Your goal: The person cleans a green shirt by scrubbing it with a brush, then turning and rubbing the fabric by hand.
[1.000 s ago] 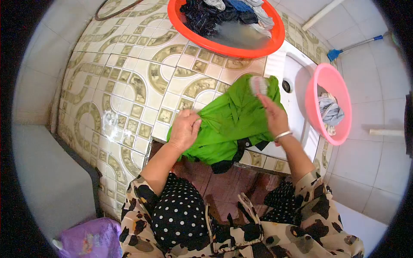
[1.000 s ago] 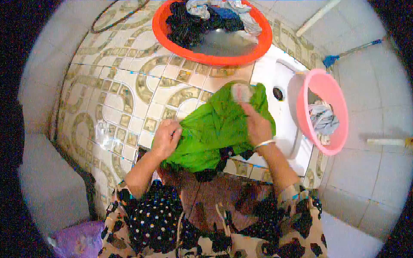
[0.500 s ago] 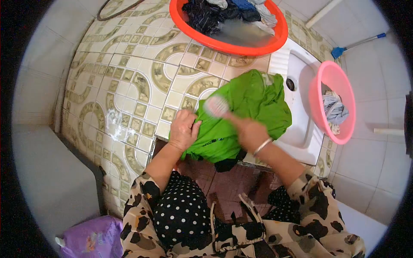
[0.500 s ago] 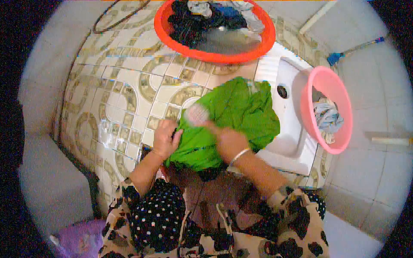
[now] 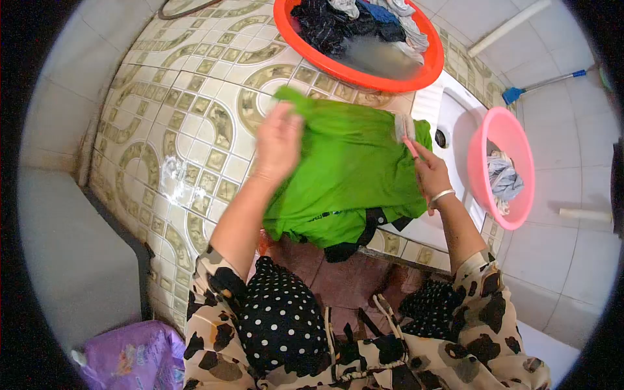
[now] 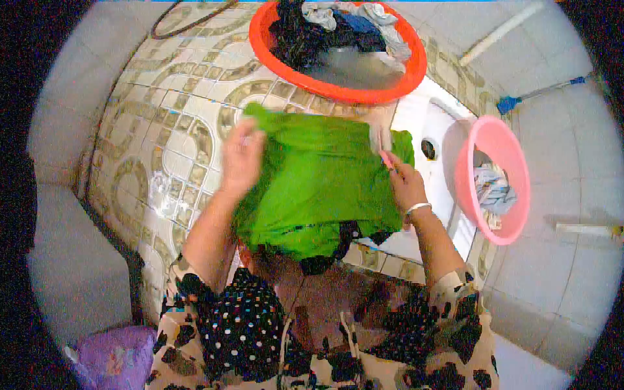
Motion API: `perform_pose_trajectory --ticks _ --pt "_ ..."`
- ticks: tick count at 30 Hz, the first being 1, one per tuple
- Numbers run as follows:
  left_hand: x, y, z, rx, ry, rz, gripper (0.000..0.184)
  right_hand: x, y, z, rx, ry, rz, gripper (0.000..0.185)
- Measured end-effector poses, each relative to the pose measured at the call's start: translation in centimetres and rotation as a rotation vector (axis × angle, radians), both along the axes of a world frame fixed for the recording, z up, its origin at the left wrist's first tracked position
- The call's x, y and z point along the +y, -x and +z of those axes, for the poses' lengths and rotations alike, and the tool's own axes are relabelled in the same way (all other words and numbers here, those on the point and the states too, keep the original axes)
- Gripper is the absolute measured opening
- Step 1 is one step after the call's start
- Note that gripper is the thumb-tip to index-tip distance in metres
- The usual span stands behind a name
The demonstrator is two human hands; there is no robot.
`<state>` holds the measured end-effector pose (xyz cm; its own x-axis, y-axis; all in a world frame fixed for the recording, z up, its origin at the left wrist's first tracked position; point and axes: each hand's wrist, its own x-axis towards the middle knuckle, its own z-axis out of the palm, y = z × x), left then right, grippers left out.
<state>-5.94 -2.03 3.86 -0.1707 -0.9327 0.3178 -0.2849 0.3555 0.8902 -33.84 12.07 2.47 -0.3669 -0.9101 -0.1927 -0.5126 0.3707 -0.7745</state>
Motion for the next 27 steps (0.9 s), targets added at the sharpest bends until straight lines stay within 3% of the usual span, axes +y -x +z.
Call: perform_pose_trajectory --ticks 2,4,5,7,10,13,14,16,17,21,23,26,27 --pt "2.3 2.5 -1.7 -0.344 0.196 -0.492 0.026 0.2 -0.9 0.7 0.039 -0.006 -0.039 0.038" --pt "4.7 2.7 -2.1 -0.552 0.133 -0.652 0.037 0.3 -0.8 0.6 0.111 -0.030 -0.058 0.040" --pt "5.4 2.2 -2.4 -0.550 0.134 -0.662 0.037 0.8 -0.5 0.2 0.111 -0.033 -0.067 0.040" --pt "5.8 0.0 -3.2 -0.588 0.187 -0.507 0.020 1.2 -1.7 0.4 0.312 0.236 0.141 0.043" --pt "6.4 -1.5 -5.7 -0.419 0.207 -0.432 0.012 2.1 -7.5 3.6 0.621 -0.158 0.466 0.057" --pt "6.1 -1.4 -5.9 -0.454 0.209 -0.403 0.008 2.9 -9.9 0.9 0.746 -0.096 0.646 0.063" --pt "6.2 -1.3 -6.0 -0.459 0.209 -0.418 0.008 1.1 -7.2 0.5 0.725 -0.304 0.654 0.058" --pt "6.1 -1.2 -6.0 -0.498 0.178 -0.408 0.006 -1.4 -0.5 -0.4 0.792 -0.275 0.428 0.055" --pt "6.1 -1.2 -5.9 -0.503 0.183 -0.417 0.006 -3.2 1.4 0.9 0.753 -0.427 0.287 0.053" --pt "6.2 -0.8 -5.6 -0.475 0.198 -0.394 0.007 -1.8 -3.6 1.7 0.752 -0.335 0.410 0.054" --pt "5.9 -0.8 -5.8 -0.493 0.176 -0.387 0.006 1.5 -8.8 1.9 0.733 -0.222 0.628 0.062" --pt "6.3 -1.0 -5.9 -0.486 0.199 -0.392 0.006 1.1 -5.2 -0.8 0.686 -0.090 0.556 0.062" --pt "6.2 -1.0 -5.9 -0.493 0.193 -0.392 0.006 -0.8 -2.2 -0.8 0.730 -0.202 0.418 0.061"
